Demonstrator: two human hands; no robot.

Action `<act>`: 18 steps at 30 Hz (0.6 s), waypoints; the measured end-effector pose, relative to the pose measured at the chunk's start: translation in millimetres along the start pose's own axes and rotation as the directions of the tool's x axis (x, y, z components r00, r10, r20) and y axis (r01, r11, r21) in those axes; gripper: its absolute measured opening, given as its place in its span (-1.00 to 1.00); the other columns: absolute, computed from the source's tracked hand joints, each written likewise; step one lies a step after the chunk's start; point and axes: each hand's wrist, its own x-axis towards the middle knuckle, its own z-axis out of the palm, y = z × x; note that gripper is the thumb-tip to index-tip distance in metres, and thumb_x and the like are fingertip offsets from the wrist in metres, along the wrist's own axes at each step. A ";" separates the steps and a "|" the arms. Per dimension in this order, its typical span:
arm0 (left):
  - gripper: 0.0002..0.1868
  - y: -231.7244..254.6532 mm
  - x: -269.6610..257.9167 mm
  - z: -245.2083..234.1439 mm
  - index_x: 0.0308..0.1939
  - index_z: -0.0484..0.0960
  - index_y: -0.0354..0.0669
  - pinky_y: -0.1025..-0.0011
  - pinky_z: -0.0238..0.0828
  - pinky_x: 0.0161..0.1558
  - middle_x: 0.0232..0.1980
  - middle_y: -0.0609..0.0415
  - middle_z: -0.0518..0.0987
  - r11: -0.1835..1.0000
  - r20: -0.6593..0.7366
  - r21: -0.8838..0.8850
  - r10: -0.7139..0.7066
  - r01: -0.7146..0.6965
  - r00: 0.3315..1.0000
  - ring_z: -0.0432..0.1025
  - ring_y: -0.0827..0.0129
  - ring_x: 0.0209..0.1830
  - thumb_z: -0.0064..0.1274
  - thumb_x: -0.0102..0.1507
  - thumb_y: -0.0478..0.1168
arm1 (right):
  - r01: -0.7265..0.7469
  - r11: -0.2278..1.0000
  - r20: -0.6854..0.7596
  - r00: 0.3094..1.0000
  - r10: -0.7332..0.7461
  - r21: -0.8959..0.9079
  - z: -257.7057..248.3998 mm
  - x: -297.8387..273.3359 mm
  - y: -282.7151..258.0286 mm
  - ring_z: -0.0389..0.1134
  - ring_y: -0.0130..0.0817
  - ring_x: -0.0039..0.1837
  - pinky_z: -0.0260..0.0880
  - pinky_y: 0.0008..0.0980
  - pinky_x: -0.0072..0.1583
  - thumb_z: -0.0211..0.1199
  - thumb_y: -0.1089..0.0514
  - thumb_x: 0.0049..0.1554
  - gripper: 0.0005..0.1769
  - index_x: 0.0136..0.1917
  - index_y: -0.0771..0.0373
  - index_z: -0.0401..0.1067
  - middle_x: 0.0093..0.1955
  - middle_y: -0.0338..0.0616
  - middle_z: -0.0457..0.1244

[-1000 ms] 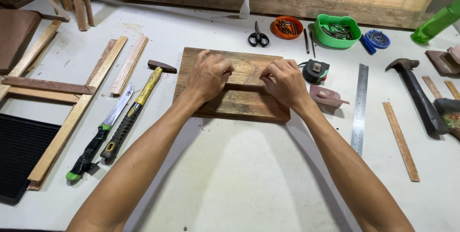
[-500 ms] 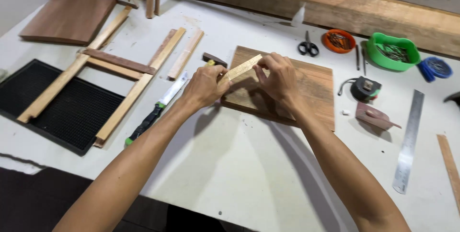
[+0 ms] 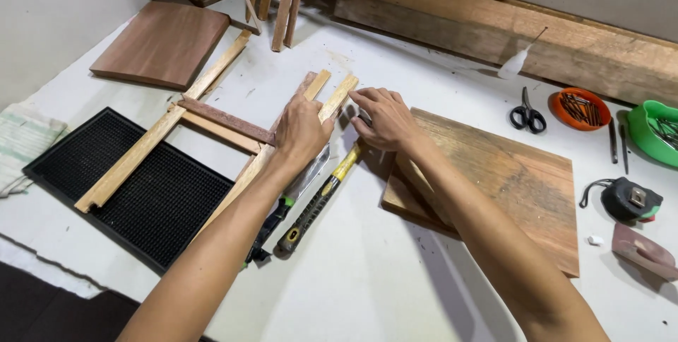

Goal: The person measures a wooden board with a tape measure and a steel ruler, marks it with a pencil, and positions thin wood strips across the board. They take nails from bowls and hammer the strips onto the board, arranging the strips one at a time.

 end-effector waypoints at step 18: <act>-0.73 -29.3 37.6 61.2 -0.27 0.68 -0.45 0.38 0.47 -0.42 -0.15 -0.28 0.56 0.996 0.143 0.090 -0.012 -0.001 0.990 0.50 0.16 -0.33 0.17 0.27 -0.20 | 0.058 0.996 0.015 0.998 -0.059 0.065 14.2 14.3 19.7 0.25 -0.11 0.36 0.15 0.02 0.42 0.21 -0.38 0.06 -0.17 0.36 0.25 0.41 0.31 0.07 0.31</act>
